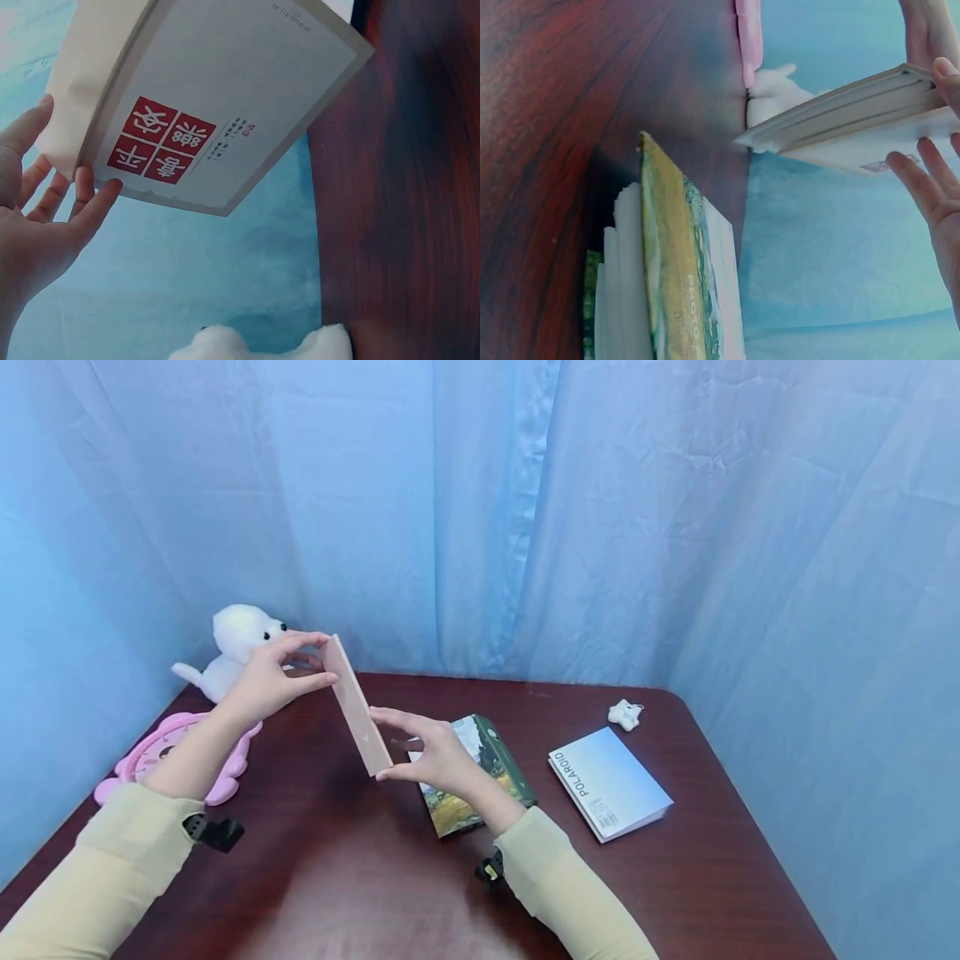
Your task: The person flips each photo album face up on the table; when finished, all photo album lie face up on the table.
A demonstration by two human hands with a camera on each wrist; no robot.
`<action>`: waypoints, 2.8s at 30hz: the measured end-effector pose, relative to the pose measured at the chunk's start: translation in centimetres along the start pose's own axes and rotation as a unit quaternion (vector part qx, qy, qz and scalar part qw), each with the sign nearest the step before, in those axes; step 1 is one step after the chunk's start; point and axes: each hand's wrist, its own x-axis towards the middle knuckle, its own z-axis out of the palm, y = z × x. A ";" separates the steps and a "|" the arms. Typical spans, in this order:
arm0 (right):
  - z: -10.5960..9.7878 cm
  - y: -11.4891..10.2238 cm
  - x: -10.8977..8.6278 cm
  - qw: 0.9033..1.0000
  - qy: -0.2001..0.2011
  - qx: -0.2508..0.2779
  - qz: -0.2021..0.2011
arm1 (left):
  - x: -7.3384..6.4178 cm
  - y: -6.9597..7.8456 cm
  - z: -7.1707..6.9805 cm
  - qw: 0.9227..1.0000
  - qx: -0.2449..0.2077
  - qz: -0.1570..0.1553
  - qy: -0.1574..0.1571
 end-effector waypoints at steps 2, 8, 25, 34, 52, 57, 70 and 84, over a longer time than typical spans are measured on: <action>0.0 0.5 0.0 1.000 0.004 -0.003 -0.017 | 0.3 -1.1 0.3 1.000 -0.008 -0.008 0.002; 0.2 0.0 0.0 1.000 0.014 -0.008 -0.016 | 0.6 -1.8 0.5 0.999 0.036 -0.035 -0.004; 1.2 0.9 0.3 0.995 0.042 -0.090 -0.023 | 0.3 -0.4 2.0 0.996 0.030 -0.061 0.054; 1.1 1.3 0.5 0.991 0.024 -0.124 0.038 | 0.3 -0.5 2.2 0.995 -0.080 -0.028 0.044; 1.6 2.6 0.3 0.985 0.012 -0.174 -0.004 | -0.6 -0.8 1.8 0.994 -0.056 -0.034 0.093; 1.6 3.1 0.1 0.987 0.027 -0.153 0.035 | -1.1 0.4 1.5 0.994 -0.027 -0.004 0.105; 1.2 4.3 0.0 0.986 0.097 -0.067 0.118 | -0.9 -1.8 -0.3 0.996 -0.059 0.013 0.069; 0.3 1.7 -0.1 0.977 0.004 0.128 0.170 | -1.9 1.1 -1.7 0.997 -0.066 0.028 0.033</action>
